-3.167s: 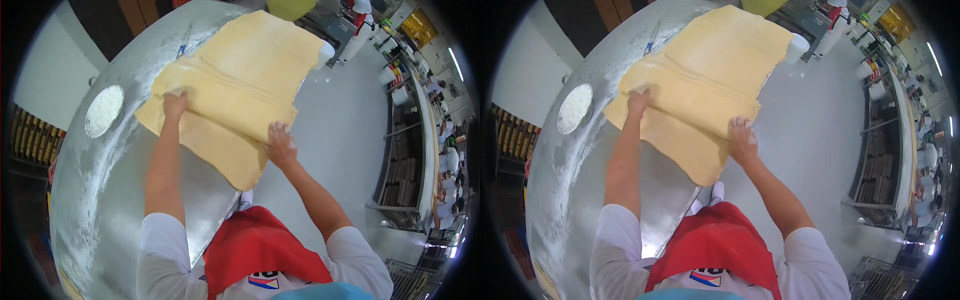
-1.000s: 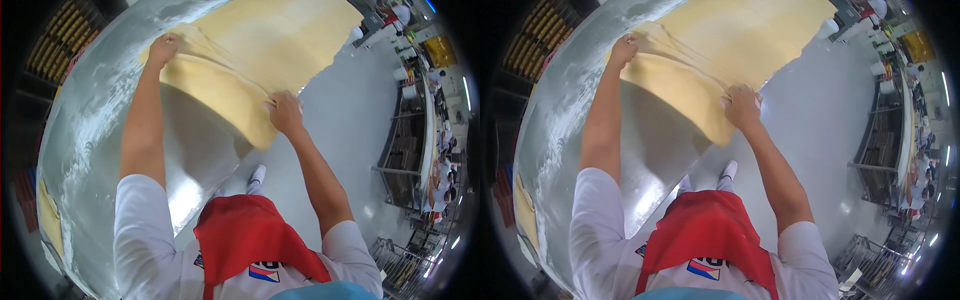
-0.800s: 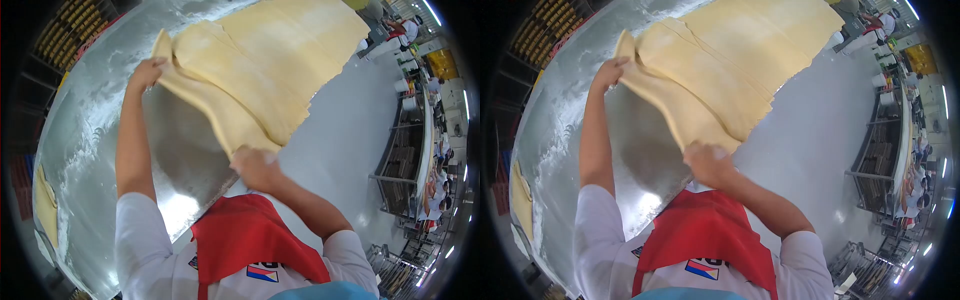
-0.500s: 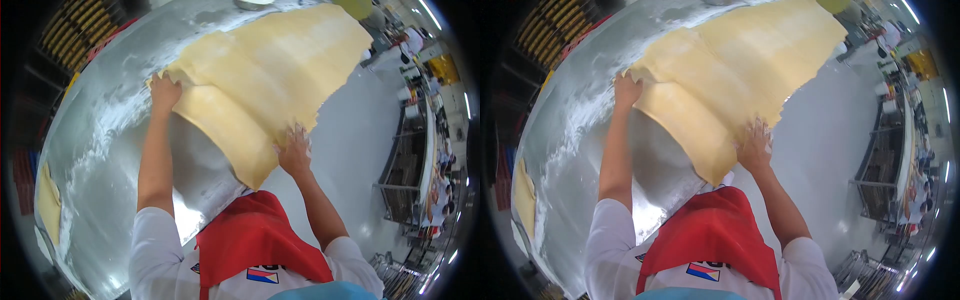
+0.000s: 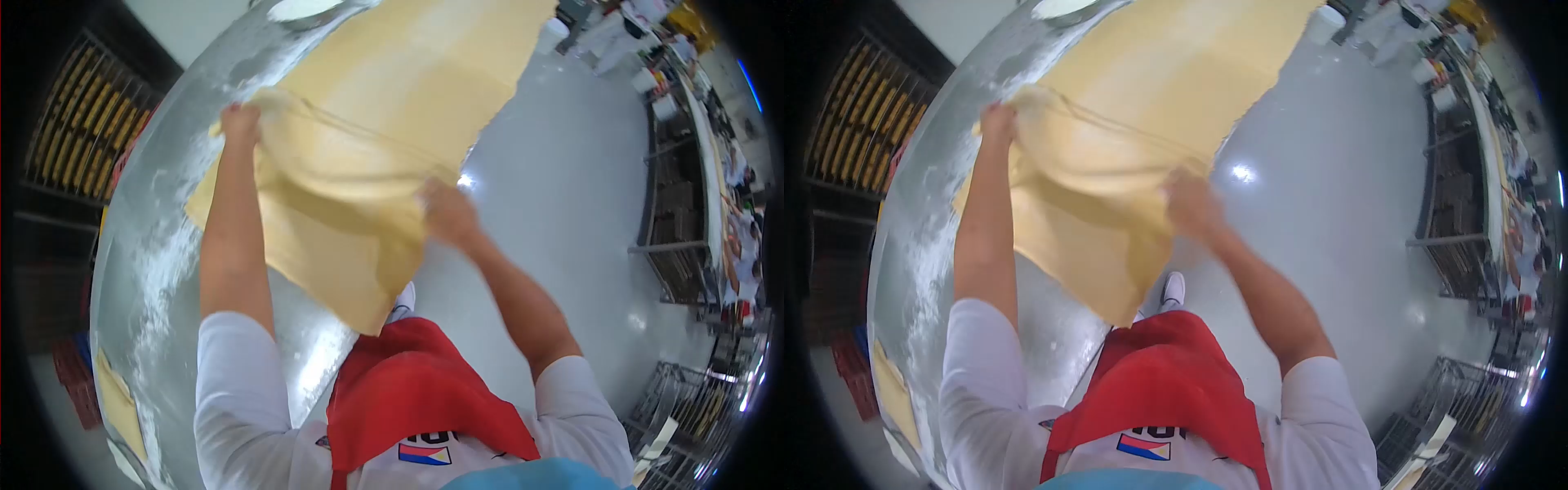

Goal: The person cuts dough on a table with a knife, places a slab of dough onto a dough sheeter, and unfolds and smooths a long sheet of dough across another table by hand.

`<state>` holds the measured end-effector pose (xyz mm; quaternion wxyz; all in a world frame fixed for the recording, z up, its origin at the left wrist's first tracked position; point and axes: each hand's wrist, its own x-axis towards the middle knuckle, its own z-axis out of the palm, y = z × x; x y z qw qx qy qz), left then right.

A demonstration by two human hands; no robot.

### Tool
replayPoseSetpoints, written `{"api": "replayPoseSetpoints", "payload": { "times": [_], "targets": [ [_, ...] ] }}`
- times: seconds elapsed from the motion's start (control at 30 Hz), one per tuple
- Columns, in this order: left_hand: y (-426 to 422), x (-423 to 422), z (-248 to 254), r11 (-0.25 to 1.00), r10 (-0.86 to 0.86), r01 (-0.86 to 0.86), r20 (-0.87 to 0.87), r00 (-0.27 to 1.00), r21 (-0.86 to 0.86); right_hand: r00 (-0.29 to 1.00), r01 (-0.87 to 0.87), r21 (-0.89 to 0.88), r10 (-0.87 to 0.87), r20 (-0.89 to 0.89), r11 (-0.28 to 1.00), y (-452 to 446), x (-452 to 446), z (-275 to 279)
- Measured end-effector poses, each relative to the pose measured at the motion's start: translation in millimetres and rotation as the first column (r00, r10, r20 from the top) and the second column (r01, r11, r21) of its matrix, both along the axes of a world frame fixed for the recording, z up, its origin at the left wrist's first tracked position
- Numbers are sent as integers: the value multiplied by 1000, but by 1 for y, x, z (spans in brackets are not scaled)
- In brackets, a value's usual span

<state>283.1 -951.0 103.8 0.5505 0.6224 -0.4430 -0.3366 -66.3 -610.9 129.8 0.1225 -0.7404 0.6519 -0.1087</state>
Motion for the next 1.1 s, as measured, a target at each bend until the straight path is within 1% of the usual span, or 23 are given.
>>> {"api": "replayPoseSetpoints", "payload": {
  "times": [0.03,0.07,0.1,0.17,0.2,0.27,0.33,0.4,0.47,0.5,0.6,0.63,0.67,0.73,0.8,0.83,0.9,0.93,0.97,1.0,1.03,1.07,1.1],
  "targets": [
    [-17,-4,18,998,-60,59,-59,996,-13,961,158,15,-158,228,987,-13,-20,10],
    [-17,-18,46,992,-93,77,-163,982,-99,933,141,-188,-68,352,972,-19,-39,19],
    [-8,-30,80,988,-116,86,-238,964,-131,944,109,-309,-1,330,945,-21,-49,40],
    [55,-47,159,978,-113,75,-194,974,-194,884,229,-173,-130,448,958,-2,-29,117],
    [66,-36,177,974,-130,84,-211,969,-212,832,247,-192,-106,545,950,11,-18,138],
    [79,2,186,970,-121,63,-241,963,-235,846,216,-222,-68,530,951,43,9,160],
    [101,53,190,979,-177,143,-261,949,-142,852,188,-266,-22,524,945,80,43,164],
    [140,111,184,973,-185,149,-208,961,-176,784,28,-145,68,616,989,117,88,154],
    [183,169,168,973,-197,176,-137,971,-152,840,-71,-37,80,537,997,154,150,151],
    [205,201,154,979,-183,170,-122,975,-108,827,-172,-124,211,520,977,167,180,137],
    [285,299,105,994,-83,89,92,992,-63,844,-361,-128,382,376,924,218,280,114],
    [315,335,94,999,-42,46,177,983,-20,764,-482,-274,553,333,832,231,308,91],
    [345,372,84,1000,0,1,126,992,-11,703,-583,-223,622,344,781,248,336,88],
    [403,454,67,996,88,-89,15,996,31,635,-647,-144,634,441,749,287,399,94],
    [456,538,57,988,145,-141,-69,987,61,711,-643,92,548,441,760,325,461,84],
    [480,575,53,986,158,-152,-93,983,61,712,-640,90,546,441,763,340,482,96],
    [518,648,31,980,198,-197,-89,976,19,718,-602,257,372,589,756,372,517,129],
    [533,677,19,980,199,-198,-84,976,22,715,-604,257,370,594,754,383,528,122],
    [551,702,4,963,248,-269,330,911,20,615,-688,229,385,688,689,393,536,108],
    [573,718,-10,941,250,-339,688,682,-5,500,-768,189,389,774,612,404,542,93],
    [586,723,-16,945,92,-320,879,468,71,481,-787,191,388,786,587,414,544,80],
    [595,722,-23,928,-99,-334,972,214,169,517,-754,134,455,725,643,425,541,68],
    [604,716,-37,969,30,-241,941,338,56,543,-731,70,517,662,679,435,539,55]
  ]
}}
